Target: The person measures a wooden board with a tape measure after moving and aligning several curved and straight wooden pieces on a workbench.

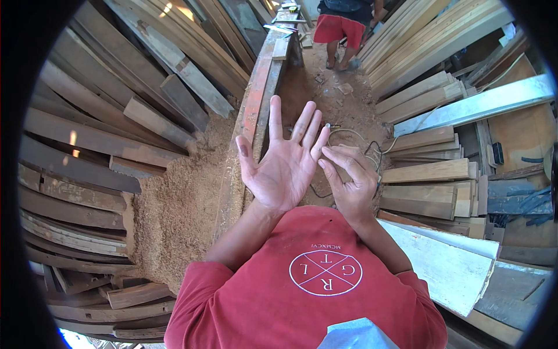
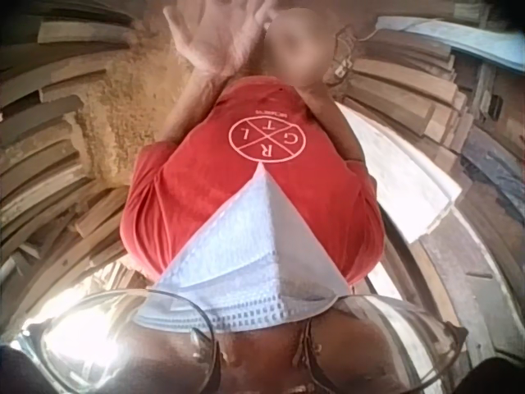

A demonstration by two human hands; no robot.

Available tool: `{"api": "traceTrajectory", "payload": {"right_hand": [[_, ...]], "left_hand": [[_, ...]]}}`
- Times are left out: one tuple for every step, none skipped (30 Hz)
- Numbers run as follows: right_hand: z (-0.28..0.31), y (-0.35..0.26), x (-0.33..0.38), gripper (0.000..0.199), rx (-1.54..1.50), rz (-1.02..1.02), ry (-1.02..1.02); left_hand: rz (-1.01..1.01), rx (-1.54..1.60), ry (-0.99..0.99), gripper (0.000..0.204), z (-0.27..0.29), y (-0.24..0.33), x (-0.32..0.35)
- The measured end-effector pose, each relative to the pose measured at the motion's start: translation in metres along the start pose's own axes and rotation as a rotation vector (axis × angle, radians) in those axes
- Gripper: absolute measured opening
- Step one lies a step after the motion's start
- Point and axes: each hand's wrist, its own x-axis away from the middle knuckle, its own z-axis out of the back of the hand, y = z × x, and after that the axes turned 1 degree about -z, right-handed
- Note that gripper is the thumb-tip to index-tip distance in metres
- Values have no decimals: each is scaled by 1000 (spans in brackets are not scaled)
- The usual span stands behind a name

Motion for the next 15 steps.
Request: {"api": "traceTrajectory", "payload": {"right_hand": [[0,0,0,23,-17,-16,-4],[0,-2,-1,23,-19,-13,-6],[1,-6,-1,20,-56,-82,-23],[1,-7,-2,18,-92,-151,-42],[1,-6,-2,18,-93,-149,-43],[1,-4,-1,18,-90,-152,-52],[1,-3,0,17,-87,-154,-62],[2,-1,-2,17,-88,-155,-64],[4,1,-5,18,-23,-33,-68],[5,2,-9,19,41,89,-72],[6,3,-11,19,42,85,-75],[8,4,-13,21,90,168,-80],[9,5,-14,23,139,250,-86],[10,7,-15,23,141,247,-88],[11,8,-15,24,174,282,-94]], "left_hand": [[-6,-26,-18,103,0,0,0],[-10,-26,-19,103,0,0,1],[-23,-71,-33,103,0,0,2],[-37,-116,-46,104,0,-1,3],[-39,-116,-46,104,-1,-1,4],[-37,-140,-51,105,-2,-1,5],[-35,-163,-55,105,-3,-1,5],[-36,-162,-53,105,-3,0,5],[-23,-146,-56,105,-3,1,6],[-10,-130,-59,105,-3,1,6],[-8,-128,-56,105,-4,2,7],[-16,-64,-38,103,-5,2,7],[-23,0,-21,101,-5,3,7],[-20,3,-18,101,-7,3,8],[-16,-14,-14,101,-8,3,8]]}}
